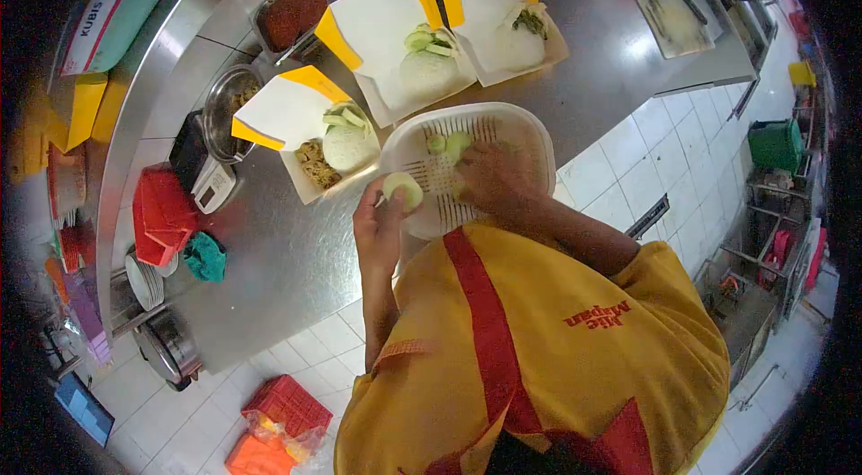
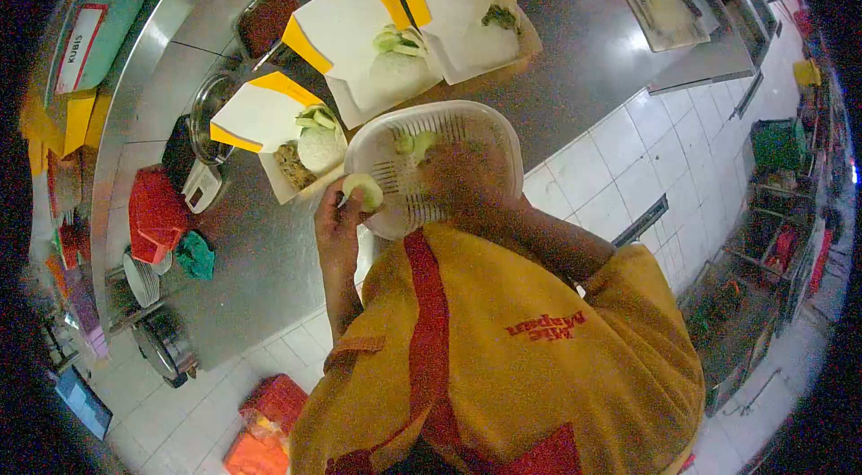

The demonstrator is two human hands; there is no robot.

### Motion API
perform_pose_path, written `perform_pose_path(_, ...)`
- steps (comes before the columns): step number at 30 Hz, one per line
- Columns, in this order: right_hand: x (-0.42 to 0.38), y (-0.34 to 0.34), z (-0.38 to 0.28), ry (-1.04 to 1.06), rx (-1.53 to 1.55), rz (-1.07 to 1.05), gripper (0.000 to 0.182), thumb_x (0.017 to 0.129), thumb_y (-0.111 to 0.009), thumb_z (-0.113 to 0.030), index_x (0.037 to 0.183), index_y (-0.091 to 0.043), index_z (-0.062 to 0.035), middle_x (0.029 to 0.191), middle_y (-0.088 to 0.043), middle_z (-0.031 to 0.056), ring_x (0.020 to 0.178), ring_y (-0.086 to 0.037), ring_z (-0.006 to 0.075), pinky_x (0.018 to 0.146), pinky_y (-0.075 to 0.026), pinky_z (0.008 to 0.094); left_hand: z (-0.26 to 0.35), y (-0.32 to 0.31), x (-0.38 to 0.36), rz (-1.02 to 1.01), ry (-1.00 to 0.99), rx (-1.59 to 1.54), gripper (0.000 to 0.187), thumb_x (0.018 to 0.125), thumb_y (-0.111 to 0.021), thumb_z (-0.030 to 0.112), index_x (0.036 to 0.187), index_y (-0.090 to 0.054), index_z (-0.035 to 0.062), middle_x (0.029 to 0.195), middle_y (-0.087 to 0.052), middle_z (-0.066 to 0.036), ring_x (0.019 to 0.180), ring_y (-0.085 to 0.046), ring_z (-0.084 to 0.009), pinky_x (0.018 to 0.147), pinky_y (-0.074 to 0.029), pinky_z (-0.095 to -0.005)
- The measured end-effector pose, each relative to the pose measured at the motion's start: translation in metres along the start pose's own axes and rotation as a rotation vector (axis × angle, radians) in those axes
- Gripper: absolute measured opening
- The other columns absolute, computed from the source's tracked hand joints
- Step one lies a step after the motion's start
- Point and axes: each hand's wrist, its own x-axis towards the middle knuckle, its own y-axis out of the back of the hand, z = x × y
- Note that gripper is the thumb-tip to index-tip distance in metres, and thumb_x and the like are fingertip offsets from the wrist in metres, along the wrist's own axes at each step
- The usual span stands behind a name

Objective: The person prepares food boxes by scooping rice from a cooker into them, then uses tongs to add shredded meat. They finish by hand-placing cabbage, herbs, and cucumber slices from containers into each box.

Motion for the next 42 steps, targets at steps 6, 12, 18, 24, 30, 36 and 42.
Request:
perform_pose_path(6,-0.001,0.003,-0.015,0.163,0.032,-0.312,0.029,0.074,-0.06,-0.011,0.101,-0.056,0.0006,0.093,-0.06,0.019,0.092,-0.059,0.0337,0.081,-0.049,0.0445,0.005,-0.011,0.004,0.003,-0.005,0.108,0.022,0.089,-0.057,0.01,0.11,-0.056,0.0011,0.101,-0.061,-0.008,0.089,-0.059,-0.0152,0.078,-0.052,-0.0284)
perform_pose_path(12,-0.005,-0.004,0.053,0.152,0.385,0.051,0.029,0.075,-0.061,-0.008,0.103,-0.057,-0.0006,0.089,-0.062,0.0184,0.09,-0.061,0.0324,0.076,-0.05,0.0403,0.03,-0.051,0.041,-0.111,-0.227,0.243,0.022,0.087,-0.061,0.011,0.106,-0.059,0.001,0.093,-0.064,-0.007,0.081,-0.059,-0.013,0.073,-0.046,-0.0249)
perform_pose_path(18,0.047,0.096,0.153,0.059,0.353,0.907,0.028,0.074,-0.057,0.005,0.1,-0.062,-0.0043,0.086,-0.061,0.0153,0.082,-0.058,0.0354,0.073,-0.048,0.0392,0.056,-0.143,0.14,-0.209,-0.72,0.675,0.023,0.079,-0.067,0.007,0.101,-0.062,-0.0004,0.079,-0.06,-0.012,0.065,-0.056,-0.0191,0.062,-0.044,-0.0303)
perform_pose_path(24,0.099,0.091,0.192,-0.185,0.287,0.517,0.028,0.082,-0.045,-0.002,0.108,-0.055,-0.0009,0.108,-0.057,0.0221,0.095,-0.057,0.0408,0.082,-0.048,0.0462,0.026,-0.225,0.22,-0.282,-0.896,0.937,0.026,0.077,-0.057,-0.001,0.103,-0.061,0.0012,0.094,-0.057,-0.017,0.087,-0.057,-0.0367,0.073,-0.044,-0.0458)
perform_pose_path(30,0.107,0.069,0.196,-0.212,0.404,0.678,0.025,0.081,-0.046,-0.002,0.104,-0.056,-0.0001,0.101,-0.056,0.0231,0.091,-0.057,0.0423,0.08,-0.047,0.0465,0.015,-0.234,0.243,-0.134,-1.119,1.038,0.027,0.078,-0.056,0.003,0.105,-0.058,-0.0011,0.093,-0.054,-0.015,0.093,-0.052,-0.0346,0.082,-0.041,-0.0437)
perform_pose_path(36,0.046,0.093,0.164,-0.227,0.523,0.794,0.019,0.085,-0.058,-0.013,0.094,-0.058,0.0032,0.09,-0.058,0.0191,0.076,-0.059,0.0326,0.063,-0.046,0.0394,0.013,-0.226,0.243,-0.19,-1.126,1.233,0.024,0.077,-0.058,0.004,0.1,-0.06,0.0029,0.09,-0.052,-0.013,0.089,-0.051,-0.0312,0.079,-0.041,-0.0406)
perform_pose_path(42,-0.028,0.066,0.108,-0.144,0.7,0.018,0.041,0.079,-0.066,-0.027,0.105,-0.055,0.0032,0.089,-0.062,0.0234,0.081,-0.061,0.0388,0.071,-0.049,0.0443,0.056,-0.122,0.135,0.077,-0.927,1.087,0.025,0.079,-0.063,0.009,0.103,-0.06,0.0022,0.096,-0.056,-0.014,0.087,-0.053,-0.0323,0.076,-0.043,-0.0427)
